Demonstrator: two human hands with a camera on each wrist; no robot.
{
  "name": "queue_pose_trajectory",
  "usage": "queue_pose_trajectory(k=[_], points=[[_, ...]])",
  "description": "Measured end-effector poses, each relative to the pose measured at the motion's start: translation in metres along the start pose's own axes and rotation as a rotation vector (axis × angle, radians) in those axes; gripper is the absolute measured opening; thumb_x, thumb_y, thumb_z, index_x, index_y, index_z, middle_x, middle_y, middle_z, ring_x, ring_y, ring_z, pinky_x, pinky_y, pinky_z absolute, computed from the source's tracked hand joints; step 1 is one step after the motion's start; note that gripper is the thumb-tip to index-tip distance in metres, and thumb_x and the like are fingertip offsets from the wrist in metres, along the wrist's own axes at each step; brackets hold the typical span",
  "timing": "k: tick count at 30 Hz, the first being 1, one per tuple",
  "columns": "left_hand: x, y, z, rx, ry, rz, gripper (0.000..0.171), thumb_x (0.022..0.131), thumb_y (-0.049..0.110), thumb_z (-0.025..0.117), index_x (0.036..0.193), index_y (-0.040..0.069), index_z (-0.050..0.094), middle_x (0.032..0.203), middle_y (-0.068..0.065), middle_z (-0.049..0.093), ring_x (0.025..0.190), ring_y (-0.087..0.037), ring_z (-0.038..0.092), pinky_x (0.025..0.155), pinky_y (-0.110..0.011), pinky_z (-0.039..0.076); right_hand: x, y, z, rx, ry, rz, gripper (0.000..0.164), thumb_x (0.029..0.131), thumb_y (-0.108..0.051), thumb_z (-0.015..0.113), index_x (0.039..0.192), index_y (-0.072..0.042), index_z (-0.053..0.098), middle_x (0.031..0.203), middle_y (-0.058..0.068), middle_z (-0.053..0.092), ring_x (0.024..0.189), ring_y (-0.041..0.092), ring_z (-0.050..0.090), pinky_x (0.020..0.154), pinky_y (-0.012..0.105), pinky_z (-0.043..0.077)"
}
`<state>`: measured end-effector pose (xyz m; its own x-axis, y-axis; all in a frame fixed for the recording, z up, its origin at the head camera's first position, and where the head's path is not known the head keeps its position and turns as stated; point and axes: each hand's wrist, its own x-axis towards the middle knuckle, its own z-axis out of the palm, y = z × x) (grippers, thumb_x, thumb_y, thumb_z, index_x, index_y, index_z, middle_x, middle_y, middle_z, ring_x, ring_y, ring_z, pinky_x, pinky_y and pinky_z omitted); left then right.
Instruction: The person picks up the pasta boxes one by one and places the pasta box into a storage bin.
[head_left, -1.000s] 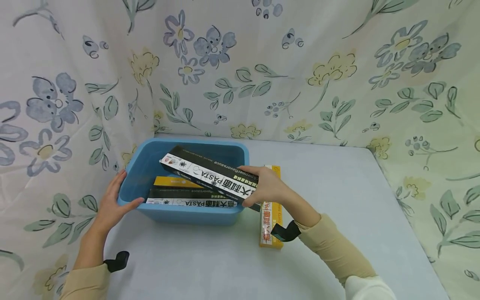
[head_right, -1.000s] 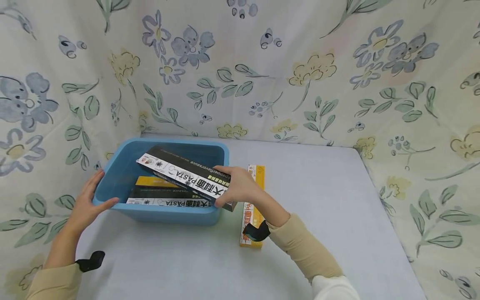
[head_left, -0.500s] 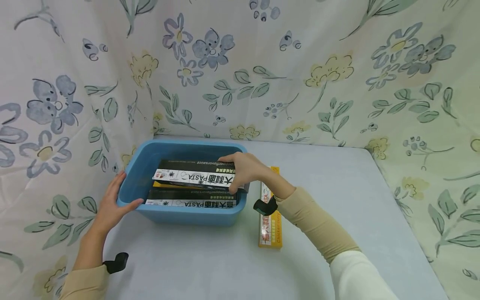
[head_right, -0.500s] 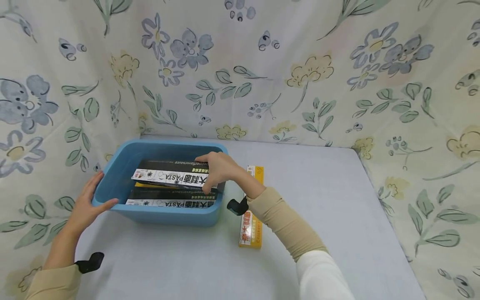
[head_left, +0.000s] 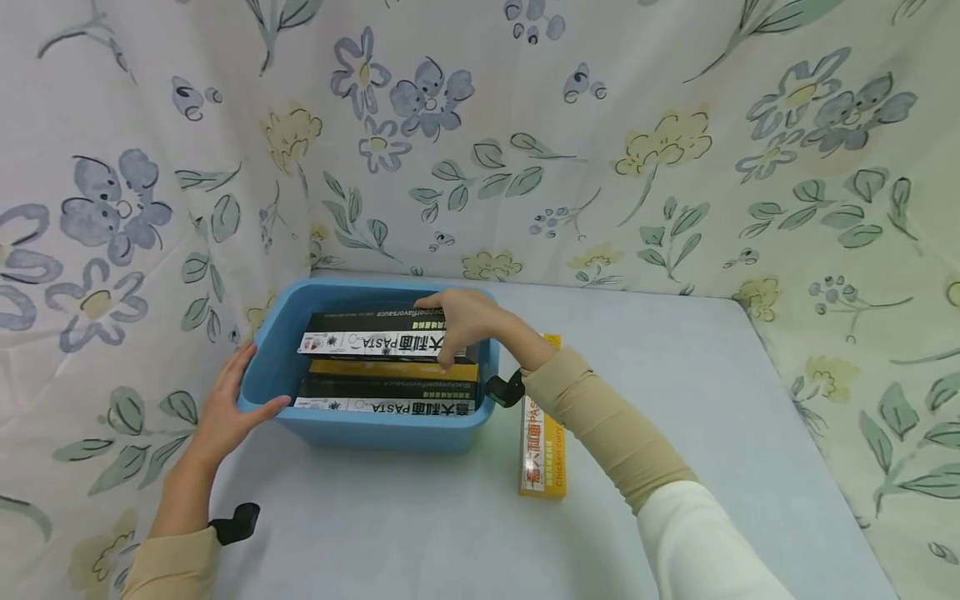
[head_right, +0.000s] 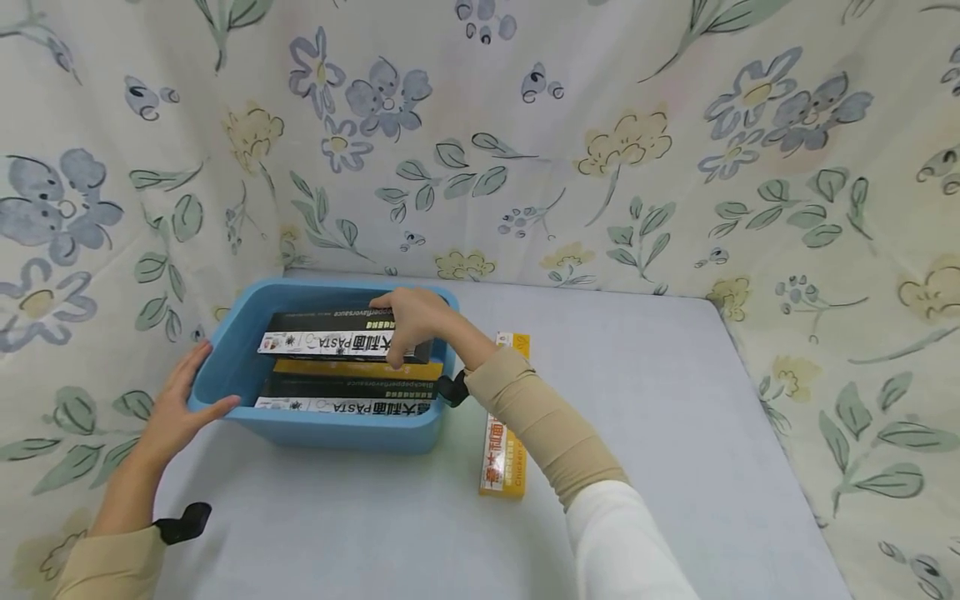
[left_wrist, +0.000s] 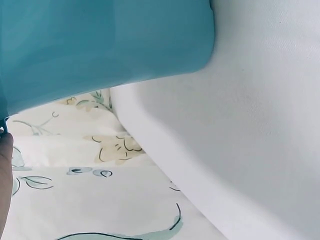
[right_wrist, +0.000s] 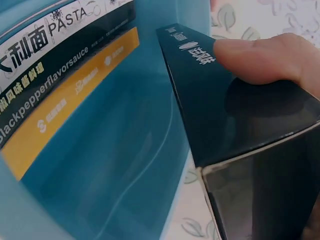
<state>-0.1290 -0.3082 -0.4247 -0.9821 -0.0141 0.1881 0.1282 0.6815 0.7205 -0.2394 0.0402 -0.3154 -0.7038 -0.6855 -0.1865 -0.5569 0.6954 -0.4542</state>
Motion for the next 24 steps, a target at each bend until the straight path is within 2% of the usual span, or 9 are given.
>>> queue_pose_trajectory(k=[4,10,14,19,24], points=[[-0.001,0.001,0.0,-0.006,-0.002,0.003,0.096,0.083,0.032,0.072,0.155,0.003,0.015,0.16,-0.024,0.008,0.14,-0.055,0.012,0.099,-0.08,0.015,0.007,-0.002,0.001,-0.025,-0.014,0.003,0.095,0.064,-0.021,0.088,0.147,-0.015,0.043,0.062,-0.005,0.061,0.047,0.009,0.031,0.048,0.025,0.028],[-0.001,0.002,0.001,0.0,-0.002,-0.013,0.096,0.083,0.032,0.073,0.155,0.005,0.015,0.16,-0.023,0.008,0.14,-0.054,0.011,0.099,-0.079,0.016,0.014,-0.005,0.004,-0.052,-0.019,0.009,0.092,0.066,-0.019,0.086,0.147,-0.014,0.043,0.051,-0.007,0.046,0.048,0.009,0.028,0.048,0.025,0.028],[-0.001,0.002,0.001,0.001,0.004,-0.015,0.096,0.083,0.032,0.073,0.155,0.005,0.015,0.16,-0.022,0.008,0.14,-0.054,0.011,0.099,-0.08,0.016,0.019,-0.009,0.005,-0.073,-0.04,-0.002,0.09,0.067,-0.018,0.084,0.147,-0.011,0.043,0.048,-0.008,0.042,0.047,0.009,0.023,0.048,0.025,0.024],[-0.001,0.002,0.001,0.0,0.01,-0.007,0.096,0.082,0.031,0.073,0.155,0.006,0.016,0.16,-0.023,0.01,0.14,-0.054,0.012,0.099,-0.08,0.016,0.025,-0.013,0.008,-0.105,-0.064,0.002,0.088,0.069,-0.018,0.083,0.147,-0.011,0.043,0.046,-0.007,0.041,0.046,0.009,0.017,0.047,0.025,0.022],[0.0,0.001,0.002,0.008,0.016,-0.003,0.096,0.081,0.03,0.073,0.155,0.006,0.017,0.159,-0.024,0.011,0.14,-0.054,0.013,0.099,-0.079,0.017,0.03,-0.017,0.009,-0.115,-0.084,0.019,0.089,0.069,-0.02,0.084,0.148,-0.012,0.042,0.052,-0.006,0.049,0.047,0.009,0.022,0.048,0.025,0.025]])
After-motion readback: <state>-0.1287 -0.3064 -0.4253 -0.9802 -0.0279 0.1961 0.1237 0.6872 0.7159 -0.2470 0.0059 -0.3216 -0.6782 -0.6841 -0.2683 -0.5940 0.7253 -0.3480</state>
